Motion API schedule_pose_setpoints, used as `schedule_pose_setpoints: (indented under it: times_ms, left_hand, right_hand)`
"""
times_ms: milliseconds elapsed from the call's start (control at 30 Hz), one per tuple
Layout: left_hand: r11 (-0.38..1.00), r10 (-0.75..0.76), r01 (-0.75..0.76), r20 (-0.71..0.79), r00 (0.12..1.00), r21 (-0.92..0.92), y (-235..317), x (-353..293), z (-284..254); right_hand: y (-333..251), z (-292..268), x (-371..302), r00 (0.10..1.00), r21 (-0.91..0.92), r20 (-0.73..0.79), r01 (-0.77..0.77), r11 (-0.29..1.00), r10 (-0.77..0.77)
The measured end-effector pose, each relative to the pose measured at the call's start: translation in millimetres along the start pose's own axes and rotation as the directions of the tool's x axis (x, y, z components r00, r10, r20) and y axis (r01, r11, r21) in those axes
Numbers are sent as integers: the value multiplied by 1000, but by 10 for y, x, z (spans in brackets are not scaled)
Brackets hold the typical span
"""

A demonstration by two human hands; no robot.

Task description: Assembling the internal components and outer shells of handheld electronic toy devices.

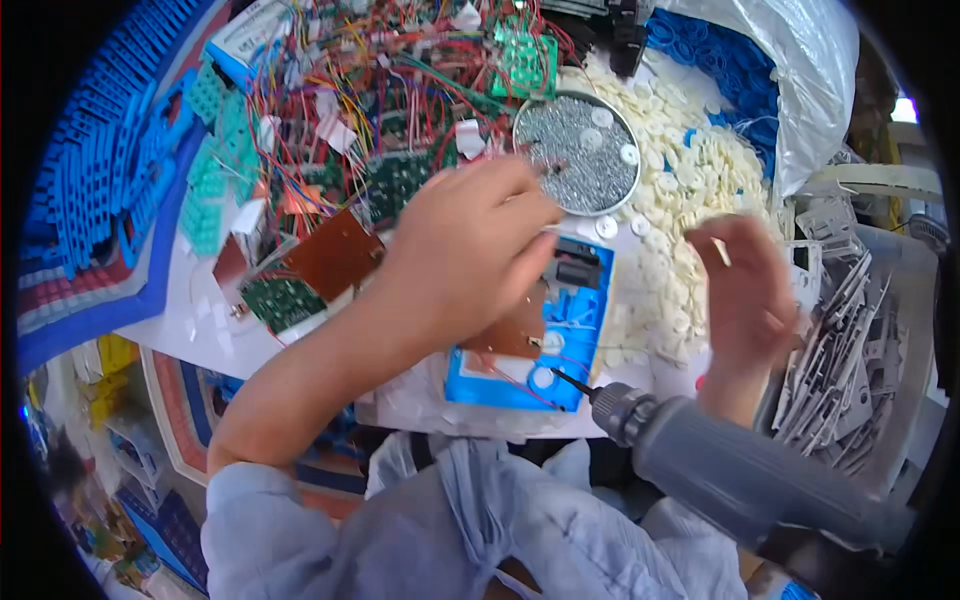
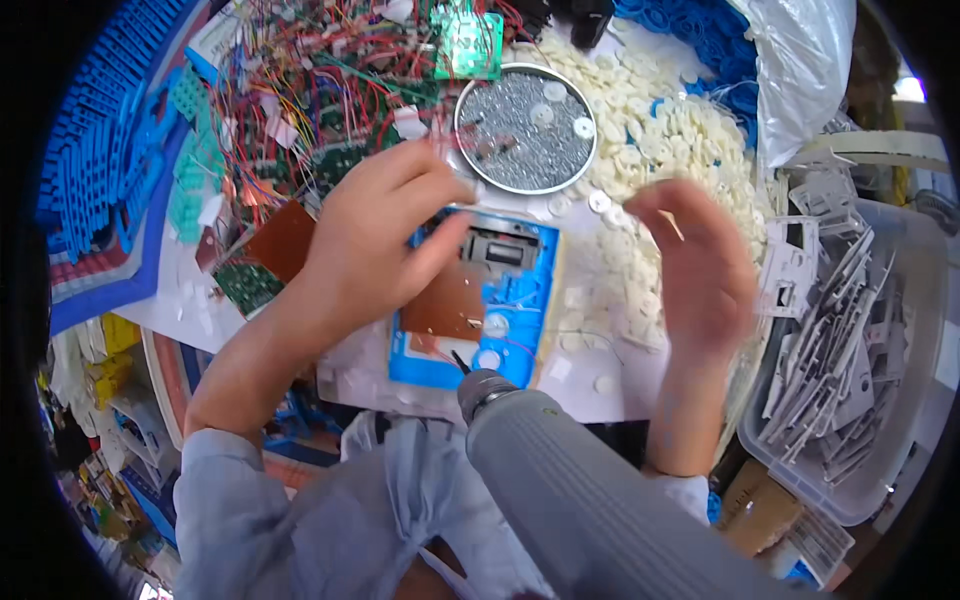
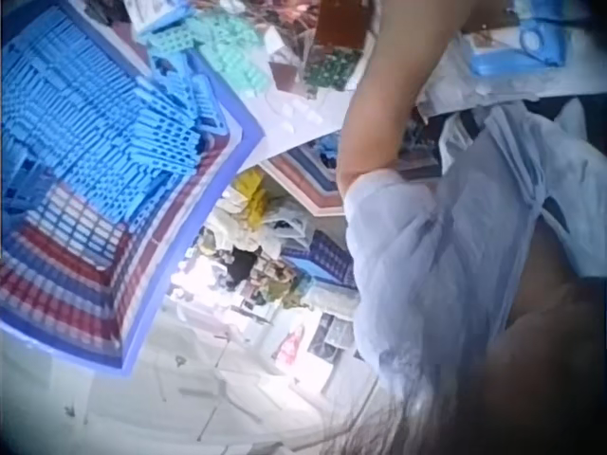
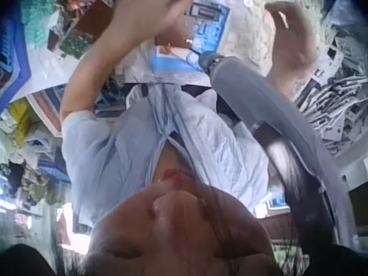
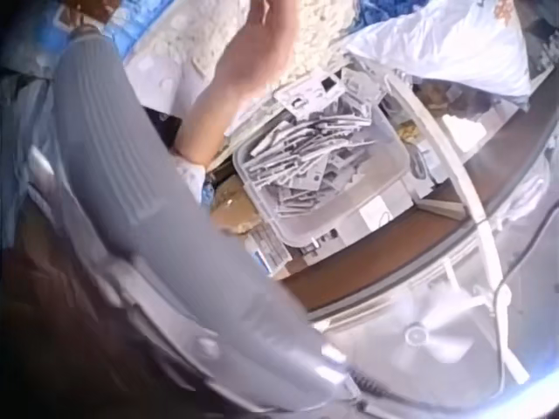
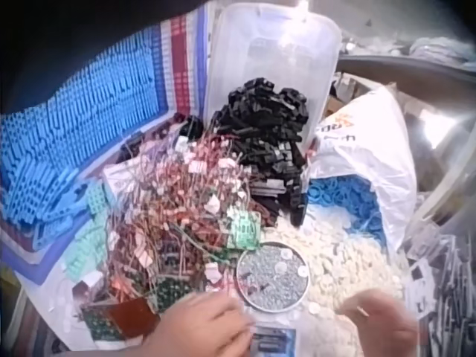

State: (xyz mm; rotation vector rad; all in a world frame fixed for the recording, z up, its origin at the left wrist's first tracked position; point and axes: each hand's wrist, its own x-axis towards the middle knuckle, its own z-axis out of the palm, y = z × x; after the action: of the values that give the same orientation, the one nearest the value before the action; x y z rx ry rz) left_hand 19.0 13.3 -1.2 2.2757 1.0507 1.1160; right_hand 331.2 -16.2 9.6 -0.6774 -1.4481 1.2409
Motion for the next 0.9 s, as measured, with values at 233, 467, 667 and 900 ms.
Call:
schedule_pose_setpoints:
  times_ms: [233,467,667,900]
  left_hand:
    - [851,-46,-325,674,737,412,-408,988,774]
    - [860,46,-259,438,898,440,-526,908,806]
    - [890,150,-310,428,891,333,-287,842,604]
    - [986,159,-144,240,958,-82,99,148,225]
  right_hand:
    - [-571,554,747,861,191,483,70,979,-156]
    - [-382,507,545,986,39,143,83,996,-88]
    - [-299,653,509,983,-73,-125,127,989,-136]
    - [-487,751,458,989,178,22,143,974,-149]
